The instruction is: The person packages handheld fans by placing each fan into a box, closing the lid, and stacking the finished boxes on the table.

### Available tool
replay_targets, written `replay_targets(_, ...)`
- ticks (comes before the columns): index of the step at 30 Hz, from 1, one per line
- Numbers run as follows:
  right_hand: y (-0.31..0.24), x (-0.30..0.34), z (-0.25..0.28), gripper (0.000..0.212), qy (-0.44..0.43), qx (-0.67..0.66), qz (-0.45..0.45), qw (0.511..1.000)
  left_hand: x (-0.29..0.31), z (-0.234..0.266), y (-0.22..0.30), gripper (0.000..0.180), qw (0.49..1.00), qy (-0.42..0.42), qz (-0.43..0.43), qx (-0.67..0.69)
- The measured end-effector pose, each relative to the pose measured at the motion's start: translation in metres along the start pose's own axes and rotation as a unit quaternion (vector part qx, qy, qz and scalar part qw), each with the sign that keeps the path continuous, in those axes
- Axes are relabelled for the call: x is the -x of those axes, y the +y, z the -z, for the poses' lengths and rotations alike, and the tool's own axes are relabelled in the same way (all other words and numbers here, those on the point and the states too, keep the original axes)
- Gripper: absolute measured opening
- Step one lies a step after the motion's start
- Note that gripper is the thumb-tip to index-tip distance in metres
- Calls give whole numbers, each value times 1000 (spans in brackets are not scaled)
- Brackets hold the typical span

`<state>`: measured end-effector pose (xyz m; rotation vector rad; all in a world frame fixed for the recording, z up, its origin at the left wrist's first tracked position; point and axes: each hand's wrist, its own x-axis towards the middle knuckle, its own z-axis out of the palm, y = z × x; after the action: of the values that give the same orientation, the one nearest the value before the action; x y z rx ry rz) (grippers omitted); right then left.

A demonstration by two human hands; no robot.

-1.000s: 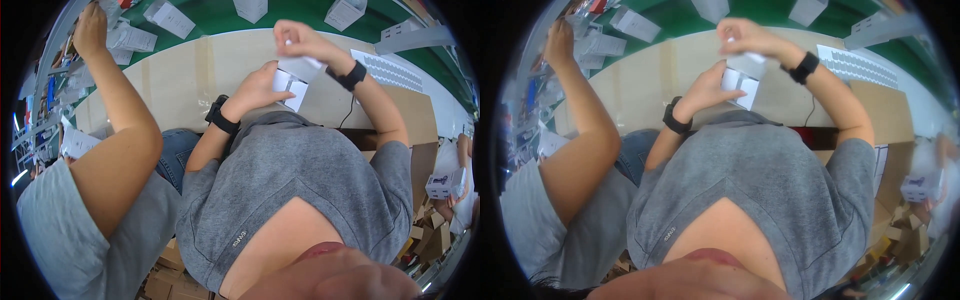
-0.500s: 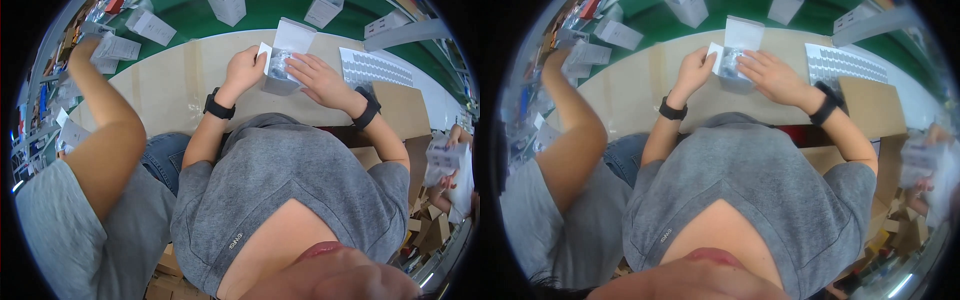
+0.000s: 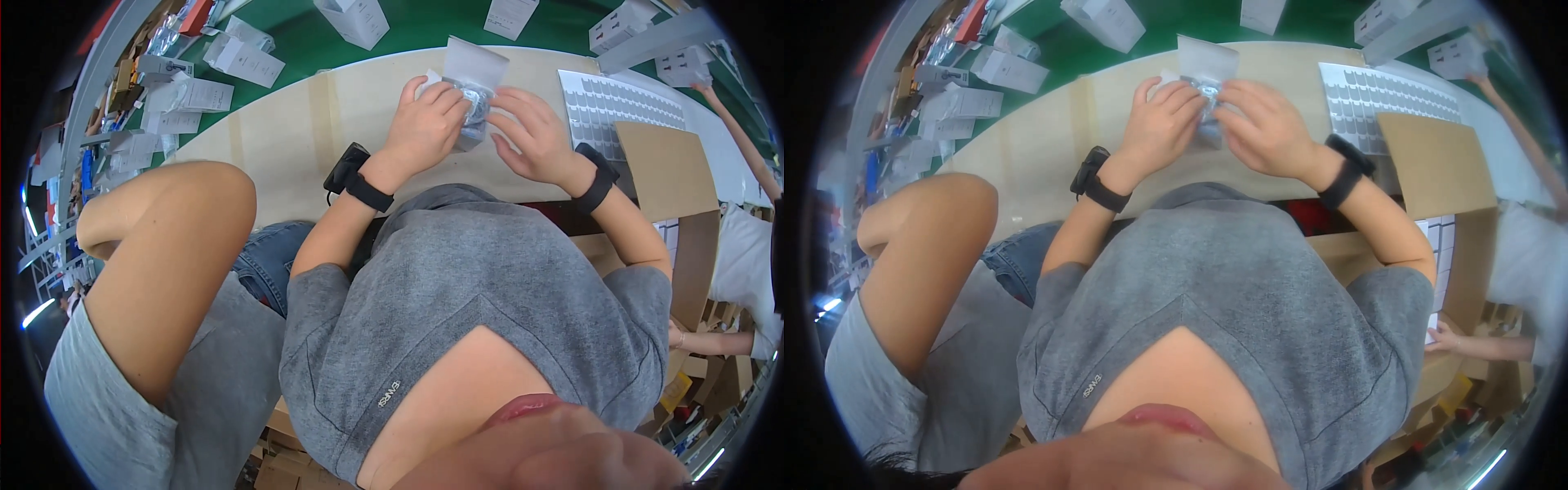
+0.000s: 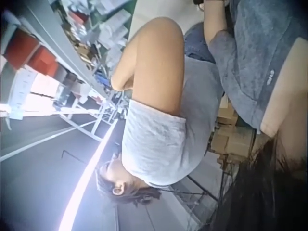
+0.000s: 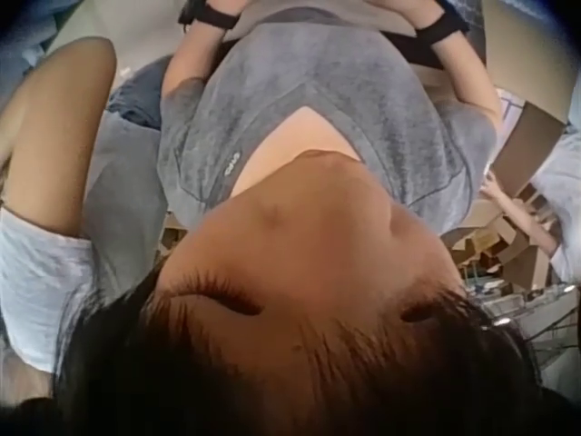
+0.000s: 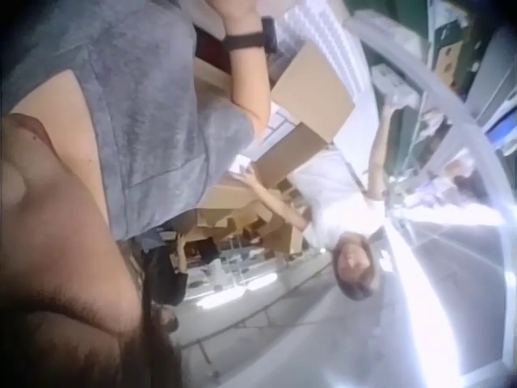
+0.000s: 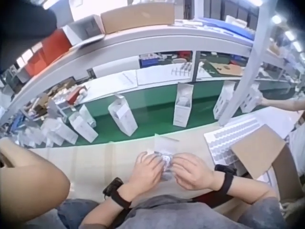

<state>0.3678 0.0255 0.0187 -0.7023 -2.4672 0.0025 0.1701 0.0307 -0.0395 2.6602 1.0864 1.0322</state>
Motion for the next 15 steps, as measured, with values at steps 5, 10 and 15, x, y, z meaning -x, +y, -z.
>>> replay_targets(5,22,2,-6,25,-104,-35,75,991,-5,14,-6,13,996,-81,6,-25)
replay_targets(10,25,-1,-3,22,-212,-15,-20,977,-2,11,-14,14,997,-55,-55,5)
replay_targets(15,28,-12,-12,26,-260,88,10,961,-10,9,-16,14,997,-44,-61,25)
